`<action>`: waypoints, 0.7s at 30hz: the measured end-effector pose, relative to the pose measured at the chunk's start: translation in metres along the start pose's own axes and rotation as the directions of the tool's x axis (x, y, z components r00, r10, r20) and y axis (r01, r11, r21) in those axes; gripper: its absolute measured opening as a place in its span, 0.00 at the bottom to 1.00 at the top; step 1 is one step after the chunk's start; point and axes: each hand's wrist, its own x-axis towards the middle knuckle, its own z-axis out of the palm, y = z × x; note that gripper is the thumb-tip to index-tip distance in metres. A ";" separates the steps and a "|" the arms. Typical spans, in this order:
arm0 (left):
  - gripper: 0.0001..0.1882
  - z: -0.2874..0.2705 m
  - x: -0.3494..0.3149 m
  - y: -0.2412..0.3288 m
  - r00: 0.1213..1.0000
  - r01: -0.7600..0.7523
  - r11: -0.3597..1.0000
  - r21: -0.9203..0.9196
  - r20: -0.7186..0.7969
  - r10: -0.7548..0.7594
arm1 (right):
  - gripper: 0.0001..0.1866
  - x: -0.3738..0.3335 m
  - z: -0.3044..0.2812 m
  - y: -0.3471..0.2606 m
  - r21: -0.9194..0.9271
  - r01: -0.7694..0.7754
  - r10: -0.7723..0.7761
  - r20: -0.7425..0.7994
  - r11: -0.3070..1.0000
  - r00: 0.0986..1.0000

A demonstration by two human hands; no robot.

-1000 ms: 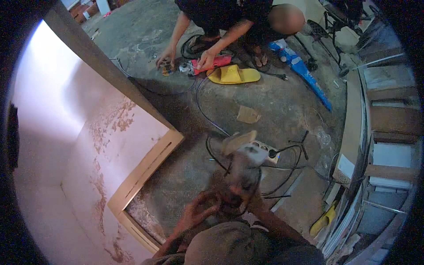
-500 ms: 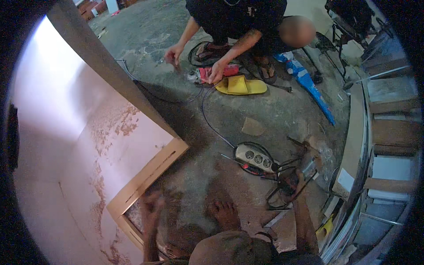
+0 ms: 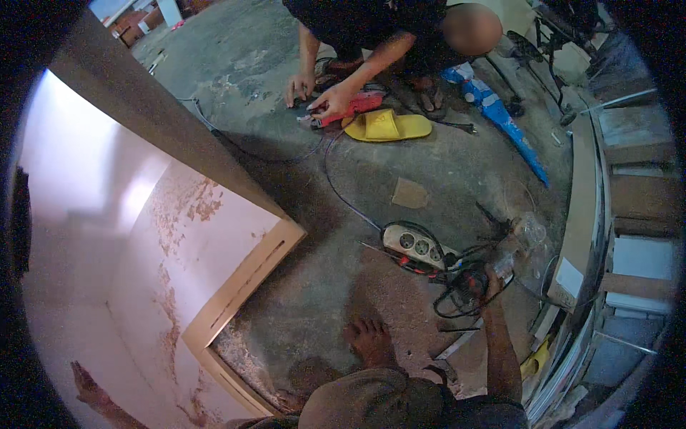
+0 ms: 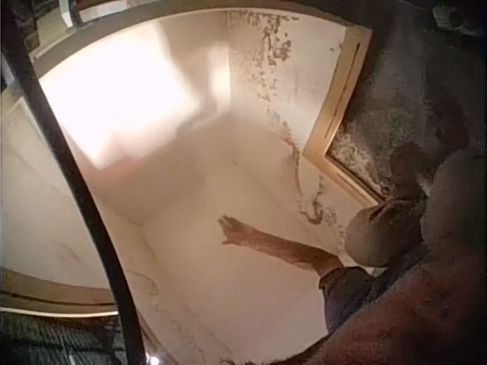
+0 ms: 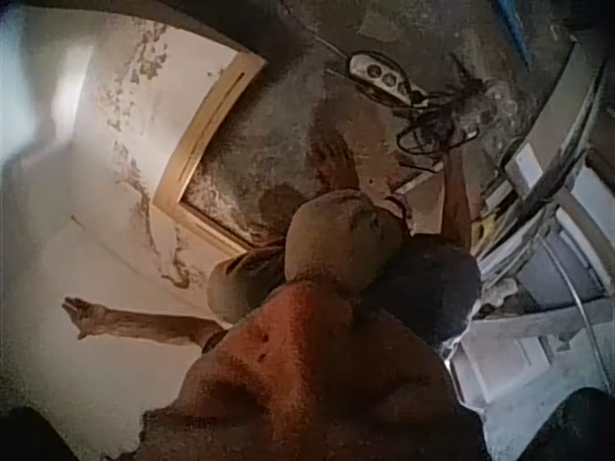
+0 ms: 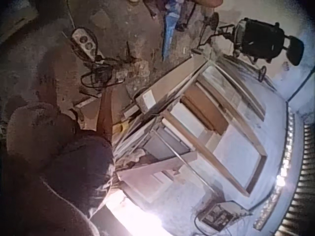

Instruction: The person uses a square ruler and a pencil to mark lines on wooden pieces of a furniture frame. They position the ruler against the wood and draw several markings by hand.

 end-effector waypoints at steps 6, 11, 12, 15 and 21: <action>0.27 -0.072 0.071 -0.014 0.894 -0.425 0.825 0.372 0.315 0.319 | 0.19 0.012 -0.016 0.006 -0.148 0.161 -0.118 0.261 0.976 0.958; 0.28 -0.030 0.056 -0.013 0.967 -0.253 0.889 0.382 0.121 0.223 | 0.17 0.036 -0.052 0.017 -0.417 0.372 -0.227 0.358 0.829 0.906; 0.27 -0.004 0.037 0.007 0.952 -0.307 0.784 0.540 0.187 0.244 | 0.18 0.033 -0.061 0.008 -0.482 0.418 -0.251 0.373 0.770 0.893; 0.25 0.020 0.011 0.046 0.900 -0.431 0.473 0.768 0.334 0.279 | 0.19 0.042 -0.076 0.007 -0.573 0.532 -0.278 0.473 0.623 0.836; 0.34 -0.051 0.102 -0.010 0.808 -0.587 0.417 0.694 0.526 0.263 | 0.23 0.070 -0.104 0.013 -0.535 0.631 -0.130 0.696 0.562 0.706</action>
